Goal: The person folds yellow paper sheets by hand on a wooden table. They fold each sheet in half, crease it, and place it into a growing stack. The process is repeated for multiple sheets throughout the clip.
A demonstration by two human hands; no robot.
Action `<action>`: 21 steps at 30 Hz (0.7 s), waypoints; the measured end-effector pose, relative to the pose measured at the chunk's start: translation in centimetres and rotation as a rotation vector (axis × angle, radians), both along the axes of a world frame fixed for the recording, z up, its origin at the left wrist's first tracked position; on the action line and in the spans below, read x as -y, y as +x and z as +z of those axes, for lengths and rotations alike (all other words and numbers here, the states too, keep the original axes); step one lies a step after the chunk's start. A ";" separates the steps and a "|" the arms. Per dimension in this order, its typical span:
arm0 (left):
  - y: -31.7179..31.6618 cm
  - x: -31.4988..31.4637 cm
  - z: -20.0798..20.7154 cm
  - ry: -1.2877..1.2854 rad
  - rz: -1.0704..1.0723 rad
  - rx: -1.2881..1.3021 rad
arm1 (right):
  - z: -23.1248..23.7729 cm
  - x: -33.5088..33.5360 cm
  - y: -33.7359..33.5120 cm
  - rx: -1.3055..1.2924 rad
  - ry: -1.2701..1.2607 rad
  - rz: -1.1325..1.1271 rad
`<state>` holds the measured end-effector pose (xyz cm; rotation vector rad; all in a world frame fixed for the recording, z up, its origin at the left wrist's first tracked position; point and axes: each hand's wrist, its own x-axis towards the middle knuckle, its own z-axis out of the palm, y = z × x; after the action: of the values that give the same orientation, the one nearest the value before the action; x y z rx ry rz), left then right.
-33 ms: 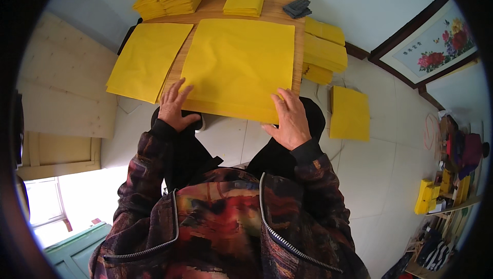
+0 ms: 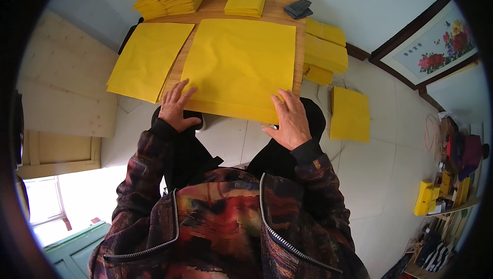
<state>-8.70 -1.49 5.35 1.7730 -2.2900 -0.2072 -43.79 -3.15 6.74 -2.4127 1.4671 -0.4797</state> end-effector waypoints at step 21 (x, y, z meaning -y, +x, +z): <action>3.3 2.0 -1.4 -0.151 -0.224 -0.169 | -0.5 0.4 -2.0 -0.094 -0.034 0.122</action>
<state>-5.44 -3.53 3.98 1.3721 -2.3111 -0.2081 -45.80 -3.59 6.20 -2.5646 1.3481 -0.3709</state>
